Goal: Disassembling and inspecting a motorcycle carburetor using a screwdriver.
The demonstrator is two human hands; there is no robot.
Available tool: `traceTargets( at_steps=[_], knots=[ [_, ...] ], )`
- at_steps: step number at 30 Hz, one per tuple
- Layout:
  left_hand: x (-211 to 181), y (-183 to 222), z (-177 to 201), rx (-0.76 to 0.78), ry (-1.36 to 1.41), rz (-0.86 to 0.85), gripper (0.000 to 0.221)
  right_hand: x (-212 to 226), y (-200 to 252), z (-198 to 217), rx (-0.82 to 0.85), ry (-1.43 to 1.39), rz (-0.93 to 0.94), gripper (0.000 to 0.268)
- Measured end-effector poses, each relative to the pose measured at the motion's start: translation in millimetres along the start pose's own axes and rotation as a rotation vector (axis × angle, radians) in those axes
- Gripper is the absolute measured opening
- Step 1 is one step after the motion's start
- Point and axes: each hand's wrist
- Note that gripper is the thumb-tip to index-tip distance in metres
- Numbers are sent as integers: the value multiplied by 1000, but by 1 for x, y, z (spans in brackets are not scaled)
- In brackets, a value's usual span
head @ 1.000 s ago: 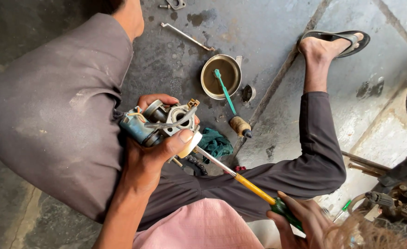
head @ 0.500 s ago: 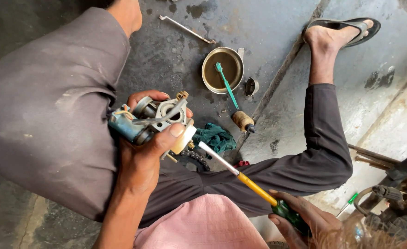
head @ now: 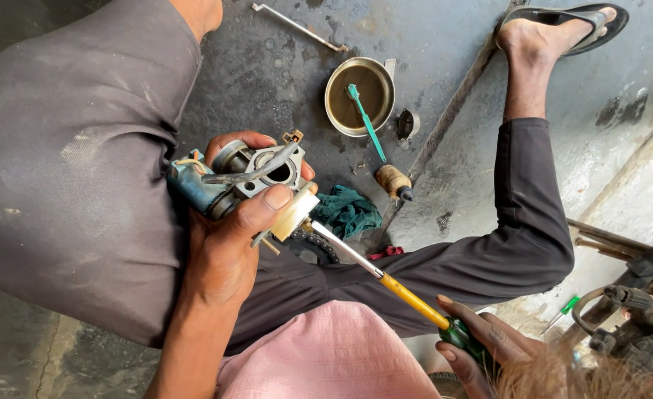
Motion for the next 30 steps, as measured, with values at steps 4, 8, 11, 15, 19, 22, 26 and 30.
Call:
traceTargets(
  at_steps=[4, 8, 11, 15, 19, 22, 26, 30],
  knots=[
    [0, 0, 0, 8, -10, -4, 47, 5, -3, 1, -22, -82, 39, 62],
    [0, 0, 0, 4, -16, -1, 47, -4, 0, -5, -49, -106, -23, 65],
    [0, -1, 0, 16, -14, -7, 48, -3, -1, 0, 26, -33, 10, 67],
    [1, 0, 1, 7, -52, -8, 48, 11, -2, 0, 36, -18, -82, 68],
    [1, 1, 1, -13, -95, -5, 50, 11, 2, -11, -101, 26, 127, 64],
    [-2, 2, -1, -26, -106, 9, 51, 11, 1, -17, 133, 250, -326, 73],
    [0, 4, 2, -55, -148, 15, 53, 17, -2, -16, 15, 642, -145, 84],
    [1, 7, 3, -78, -167, 14, 52, 36, -1, -13, -264, 412, 94, 64]
  ],
)
Point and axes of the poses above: each hand's wrist, its own y-axis away from the middle knuckle, its own z-axis out of the back of the hand, x = y × z, and after that the axes turned 13 degrees about x, right-handed
